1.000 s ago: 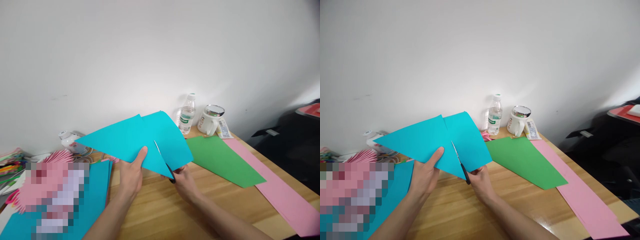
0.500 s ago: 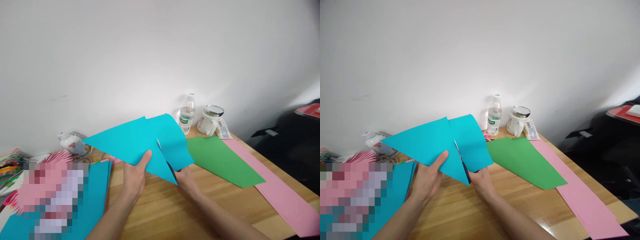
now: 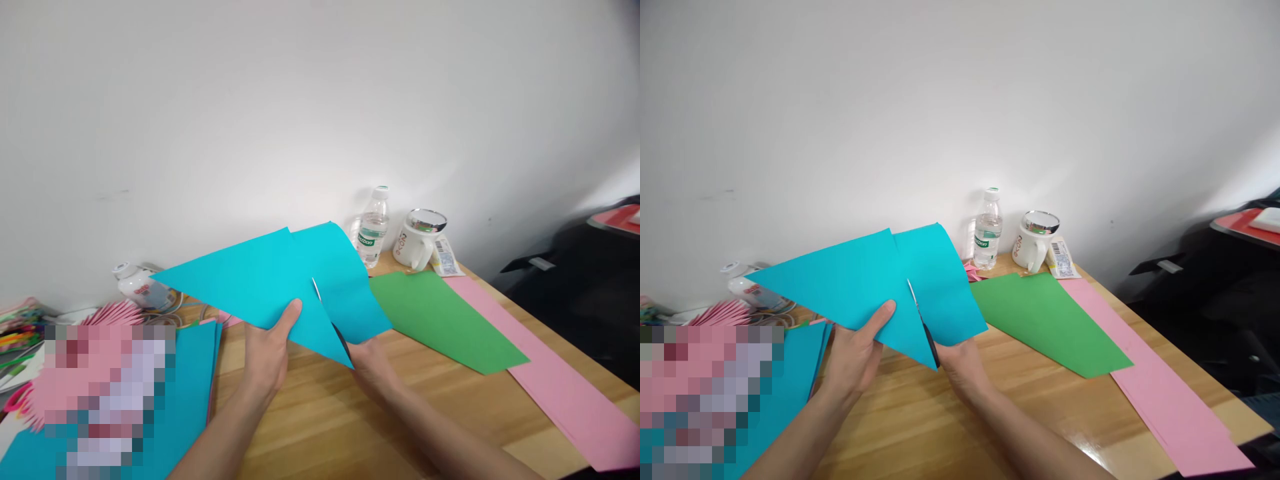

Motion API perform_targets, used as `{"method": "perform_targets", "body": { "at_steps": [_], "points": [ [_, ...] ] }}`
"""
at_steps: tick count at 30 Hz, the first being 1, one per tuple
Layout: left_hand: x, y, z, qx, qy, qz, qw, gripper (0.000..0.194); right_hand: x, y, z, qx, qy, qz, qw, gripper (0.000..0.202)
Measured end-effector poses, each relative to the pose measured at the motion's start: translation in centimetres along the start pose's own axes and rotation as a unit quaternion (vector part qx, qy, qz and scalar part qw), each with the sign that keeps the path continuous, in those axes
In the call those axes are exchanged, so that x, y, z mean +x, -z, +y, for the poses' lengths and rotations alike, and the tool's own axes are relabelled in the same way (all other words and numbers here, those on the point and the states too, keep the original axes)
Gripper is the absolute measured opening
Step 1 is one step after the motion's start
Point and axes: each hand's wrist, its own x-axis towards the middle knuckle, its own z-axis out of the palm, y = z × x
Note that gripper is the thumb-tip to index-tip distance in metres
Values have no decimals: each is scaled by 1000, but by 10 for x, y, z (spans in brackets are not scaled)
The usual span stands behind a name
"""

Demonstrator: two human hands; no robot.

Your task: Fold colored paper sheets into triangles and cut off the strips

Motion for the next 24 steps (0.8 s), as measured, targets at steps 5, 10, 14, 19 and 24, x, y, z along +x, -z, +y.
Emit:
{"method": "perform_targets", "body": {
  "at_steps": [5, 10, 14, 19, 24],
  "points": [
    [1, 1, -1, -6, 1, -7, 1000, 70, -2, -1, -4, 8, -9, 0, 1000, 81],
    [2, 2, -3, -8, 1, -7, 1000, 70, -3, -2, -6, -10, 2, -2, 1000, 78],
    [2, 2, -3, -9, -3, -11, 1000, 69, -3, -1, -5, -9, 11, -4, 1000, 75],
    [1, 1, -1, -8, 1, -11, 1000, 70, -3, -1, -5, -14, 5, 7, 1000, 70],
    [1, 2, -3, -14, -3, -16, 1000, 74, -3, 0, -2, -7, 6, 18, 1000, 75]
  ]
}}
